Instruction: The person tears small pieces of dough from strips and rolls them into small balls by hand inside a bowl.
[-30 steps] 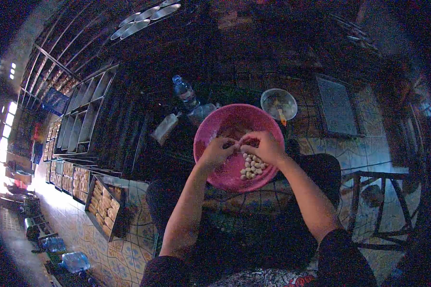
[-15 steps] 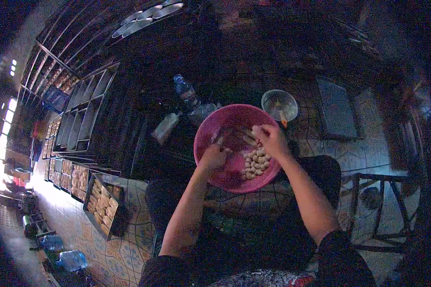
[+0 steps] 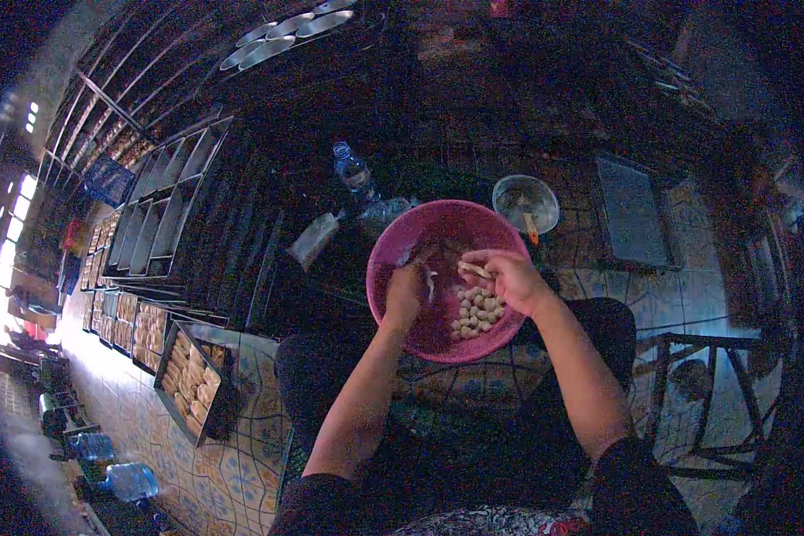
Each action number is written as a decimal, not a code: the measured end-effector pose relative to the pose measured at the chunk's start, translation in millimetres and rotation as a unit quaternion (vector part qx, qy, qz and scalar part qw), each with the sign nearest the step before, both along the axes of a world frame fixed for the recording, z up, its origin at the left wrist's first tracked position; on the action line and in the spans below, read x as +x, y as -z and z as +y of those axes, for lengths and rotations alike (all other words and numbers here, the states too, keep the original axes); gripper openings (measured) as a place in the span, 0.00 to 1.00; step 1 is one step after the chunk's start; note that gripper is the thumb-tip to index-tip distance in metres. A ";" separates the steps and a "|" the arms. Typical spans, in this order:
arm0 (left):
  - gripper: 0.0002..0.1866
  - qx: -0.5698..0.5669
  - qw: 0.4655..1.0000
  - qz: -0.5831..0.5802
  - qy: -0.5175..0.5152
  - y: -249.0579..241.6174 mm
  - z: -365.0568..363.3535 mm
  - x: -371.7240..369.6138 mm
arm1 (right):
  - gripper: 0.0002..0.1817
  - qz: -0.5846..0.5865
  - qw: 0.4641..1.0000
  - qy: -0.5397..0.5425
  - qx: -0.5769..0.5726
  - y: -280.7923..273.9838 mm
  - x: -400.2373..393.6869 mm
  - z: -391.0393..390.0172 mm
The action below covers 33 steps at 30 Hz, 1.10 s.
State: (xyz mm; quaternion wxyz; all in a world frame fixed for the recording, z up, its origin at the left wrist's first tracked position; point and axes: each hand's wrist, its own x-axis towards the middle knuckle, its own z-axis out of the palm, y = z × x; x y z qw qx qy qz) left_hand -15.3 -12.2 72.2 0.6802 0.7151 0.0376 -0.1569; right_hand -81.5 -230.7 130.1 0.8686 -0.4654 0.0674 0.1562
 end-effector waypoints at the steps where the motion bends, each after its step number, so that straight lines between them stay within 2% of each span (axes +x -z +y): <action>1: 0.17 -0.024 0.997 0.069 -0.002 -12.8 -2.7 -3.0 | 0.18 -0.012 1.000 -0.007 -0.024 1.0 -0.6 -1.8; 2: 0.17 -0.023 0.997 0.069 -0.001 1.9 -2.8 1.5 | 0.19 -0.023 0.998 -0.013 -0.049 2.3 -1.3 -3.0; 4: 0.17 -0.234 0.963 0.131 0.001 55.6 -0.5 18.2 | 0.19 -0.013 0.995 -0.002 -0.094 -7.0 -4.8 3.8; 5: 0.17 -0.234 0.964 0.128 0.002 52.2 0.2 18.7 | 0.19 -0.003 0.990 0.008 -0.140 -12.8 -6.3 5.9; 6: 0.17 -0.122 0.991 0.021 0.048 44.8 2.2 19.9 | 0.19 -0.009 0.990 0.009 -0.140 -17.6 -5.9 5.0; 7: 0.17 -0.006 0.992 -0.088 0.090 34.5 5.8 20.1 | 0.19 0.011 0.987 0.010 -0.158 -20.7 -5.2 4.2; 8: 0.17 0.112 0.967 -0.189 0.129 26.4 11.9 15.1 | 0.18 0.036 0.984 0.009 -0.174 -21.6 -7.9 5.5; 9: 0.18 0.227 0.917 -0.285 0.165 15.4 15.9 9.8 | 0.16 0.015 0.990 0.030 -0.137 -5.2 -5.2 4.1; 10: 0.18 0.335 0.842 -0.374 0.197 1.5 16.6 4.5 | 0.16 0.014 0.990 0.030 -0.136 -9.0 -5.4 5.7; 11: 0.18 0.336 0.842 -0.374 0.197 -11.7 12.8 2.5 | 0.16 -0.008 0.967 0.032 -0.251 -12.1 -5.7 6.8; 12: 0.18 0.254 0.915 -0.240 0.203 -34.2 4.9 -0.2 | 0.17 -0.030 0.931 0.035 -0.362 -14.7 -6.2 7.4; 13: 0.19 0.165 0.960 -0.099 0.203 -54.5 -0.2 -4.9 | 0.17 -0.030 0.931 0.036 -0.361 -7.7 -3.8 7.2; 14: 0.19 0.165 0.960 -0.098 0.203 -72.2 -2.5 -11.6 | 0.18 -0.110 0.881 0.046 -0.458 5.2 0.8 6.7; 15: 0.20 0.110 0.973 -0.040 0.199 -86.3 -4.0 -18.2 | 0.19 -0.186 0.815 0.055 -0.545 8.2 1.9 8.1; 16: 0.21 0.055 0.980 0.020 0.192 -92.6 -5.0 -21.6 | 0.19 -0.184 0.816 0.054 -0.546 11.3 1.0 9.5; 17: 0.21 0.054 0.980 0.022 0.192 -87.1 -3.1 -20.9 | 0.17 -0.202 0.803 0.070 -0.556 15.4 -0.5 13.7; 19: 0.18 0.211 0.939 -0.170 0.210 -77.1 1.0 -19.0 | 0.15 -0.219 0.790 0.086 -0.566 10.5 -6.0 23.4; 22: 0.17 0.222 0.943 -0.155 0.196 -73.1 -0.1 -17.6 | 0.17 -0.250 0.801 0.086 -0.538 -4.4 -11.8 33.3; 24: 0.16 0.228 0.946 -0.149 0.173 -67.2 -3.0 -16.0 | 0.19 -0.321 0.758 0.154 -0.546 -15.7 -11.6 39.7; 25: 0.15 0.233 0.950 -0.143 0.151 -61.3 -3.3 -14.3 | 0.19 -0.322 0.758 0.153 -0.546 -21.6 -11.8 40.6; 28: 0.14 0.171 0.964 -0.122 0.163 -52.4 -2.7 -11.4 | 0.18 -0.351 0.776 0.114 -0.512 -35.6 -14.5 41.7; 30: 0.15 0.126 0.978 -0.083 0.145 -56.0 -6.2 -15.4 | 0.17 -0.209 0.843 0.085 -0.488 -40.0 -16.5 42.7; 31: 0.17 0.081 0.988 -0.043 0.126 -61.0 -8.0 -17.7 | 0.17 -0.209 0.843 0.085 -0.489 -38.6 -14.3 40.7; 33: 0.19 0.092 0.990 -0.020 0.108 -63.0 -8.5 -16.9 | 0.16 -0.244 0.833 0.068 -0.492 -39.1 -7.8 36.3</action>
